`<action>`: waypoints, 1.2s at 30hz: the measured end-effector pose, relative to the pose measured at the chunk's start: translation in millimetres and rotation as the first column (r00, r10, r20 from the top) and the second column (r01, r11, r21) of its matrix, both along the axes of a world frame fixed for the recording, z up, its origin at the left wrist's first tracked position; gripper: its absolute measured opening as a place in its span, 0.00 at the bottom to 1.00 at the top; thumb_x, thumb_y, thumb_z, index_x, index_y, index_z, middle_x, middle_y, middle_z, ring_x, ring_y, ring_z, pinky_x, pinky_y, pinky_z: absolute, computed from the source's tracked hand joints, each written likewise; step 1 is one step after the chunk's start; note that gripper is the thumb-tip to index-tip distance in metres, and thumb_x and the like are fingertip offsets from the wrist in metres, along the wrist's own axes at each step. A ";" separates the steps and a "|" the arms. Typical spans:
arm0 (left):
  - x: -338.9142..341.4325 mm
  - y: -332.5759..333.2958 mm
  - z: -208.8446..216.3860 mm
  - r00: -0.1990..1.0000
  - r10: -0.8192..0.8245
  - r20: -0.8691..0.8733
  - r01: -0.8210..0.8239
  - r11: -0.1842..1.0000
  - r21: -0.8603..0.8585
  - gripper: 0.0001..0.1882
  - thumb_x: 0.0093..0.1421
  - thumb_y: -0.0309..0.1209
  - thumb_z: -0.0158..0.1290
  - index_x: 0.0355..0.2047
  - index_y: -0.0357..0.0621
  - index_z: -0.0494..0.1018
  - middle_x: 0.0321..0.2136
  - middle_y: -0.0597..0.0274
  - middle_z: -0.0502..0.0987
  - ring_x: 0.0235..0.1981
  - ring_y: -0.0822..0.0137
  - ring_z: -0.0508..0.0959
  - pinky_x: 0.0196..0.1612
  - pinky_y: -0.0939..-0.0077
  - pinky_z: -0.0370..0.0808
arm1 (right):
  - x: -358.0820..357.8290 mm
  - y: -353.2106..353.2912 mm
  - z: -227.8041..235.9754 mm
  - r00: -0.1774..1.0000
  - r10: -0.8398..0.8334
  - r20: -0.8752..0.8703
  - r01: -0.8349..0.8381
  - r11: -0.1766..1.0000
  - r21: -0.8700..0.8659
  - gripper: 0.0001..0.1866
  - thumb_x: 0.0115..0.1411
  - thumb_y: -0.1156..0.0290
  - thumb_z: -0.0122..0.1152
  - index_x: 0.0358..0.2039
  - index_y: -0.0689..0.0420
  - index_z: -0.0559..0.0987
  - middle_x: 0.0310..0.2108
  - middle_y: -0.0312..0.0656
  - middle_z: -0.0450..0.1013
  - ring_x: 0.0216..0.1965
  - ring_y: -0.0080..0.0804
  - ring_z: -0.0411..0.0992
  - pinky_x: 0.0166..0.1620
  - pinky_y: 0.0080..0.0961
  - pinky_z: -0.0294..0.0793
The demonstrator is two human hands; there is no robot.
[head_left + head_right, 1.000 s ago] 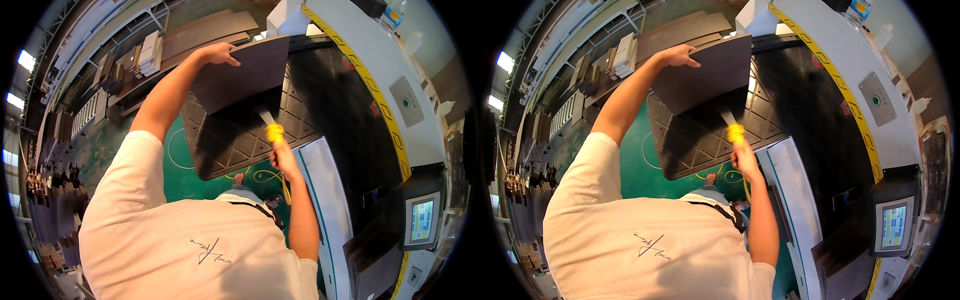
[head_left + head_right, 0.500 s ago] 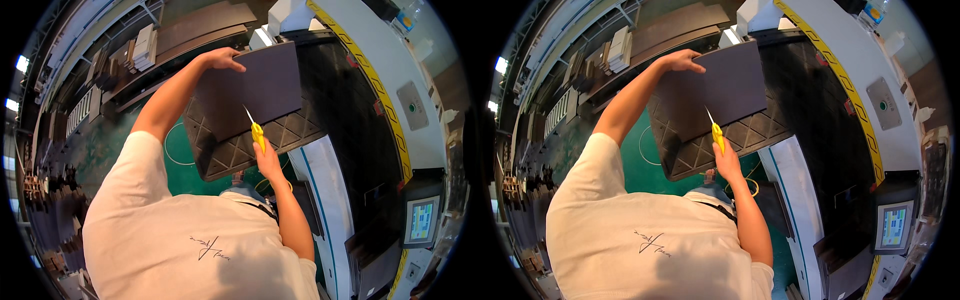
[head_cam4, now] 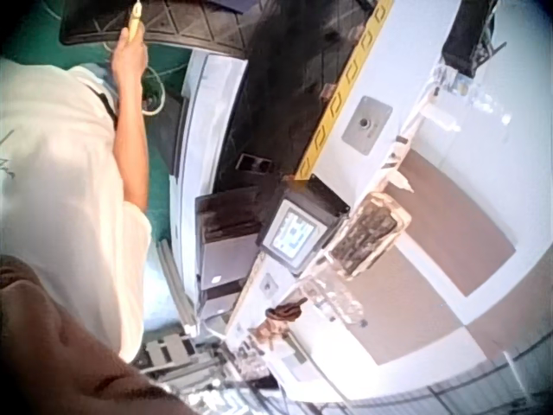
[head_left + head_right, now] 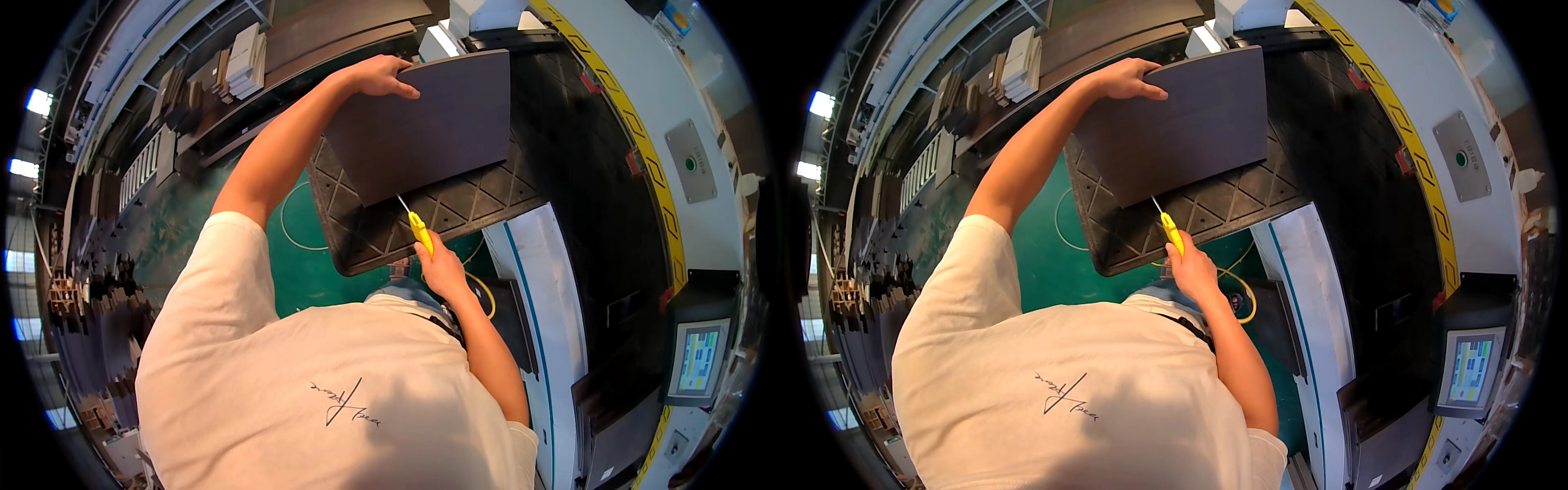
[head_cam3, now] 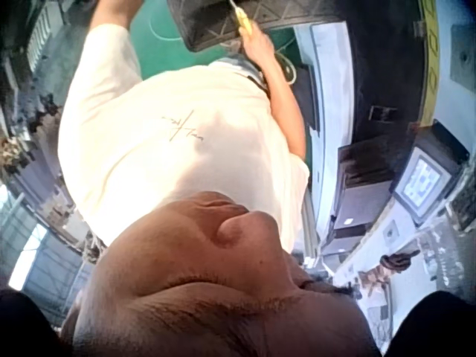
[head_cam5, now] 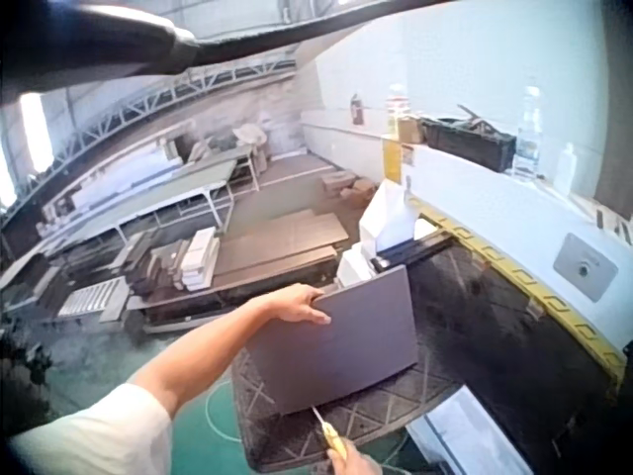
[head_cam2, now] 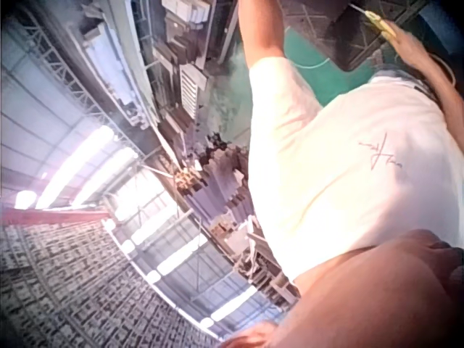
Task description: The person uses a yellow handheld air gun to blow air onto the surface of dark rectangular panels. They handle the panels one at a time, picking them up, positioning them on a machine platform, and blowing air across them before moving them to a stack.
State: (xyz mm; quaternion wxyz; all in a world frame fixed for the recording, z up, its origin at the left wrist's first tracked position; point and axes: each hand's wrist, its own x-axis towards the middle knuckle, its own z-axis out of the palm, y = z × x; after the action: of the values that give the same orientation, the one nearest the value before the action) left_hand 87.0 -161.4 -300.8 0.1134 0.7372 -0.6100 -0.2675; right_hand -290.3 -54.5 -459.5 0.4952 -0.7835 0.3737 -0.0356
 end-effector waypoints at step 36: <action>-300.2 114.3 -148.0 0.982 -0.120 0.149 0.135 0.987 -0.092 0.47 0.51 0.18 0.59 0.73 0.44 0.56 0.74 0.35 0.52 0.75 0.32 0.50 0.73 0.32 0.51 | -314.5 23.5 36.1 0.505 -0.853 0.134 0.309 0.323 0.894 0.20 0.75 0.56 0.52 0.57 0.57 0.70 0.24 0.38 0.70 0.23 0.27 0.69 0.27 0.23 0.67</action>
State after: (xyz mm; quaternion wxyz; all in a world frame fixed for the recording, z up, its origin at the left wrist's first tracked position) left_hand -213.2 -47.1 -448.8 0.0895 0.7071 -0.6753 -0.1895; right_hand -604.8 -31.0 -423.5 0.8153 -0.2175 0.4441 -0.3013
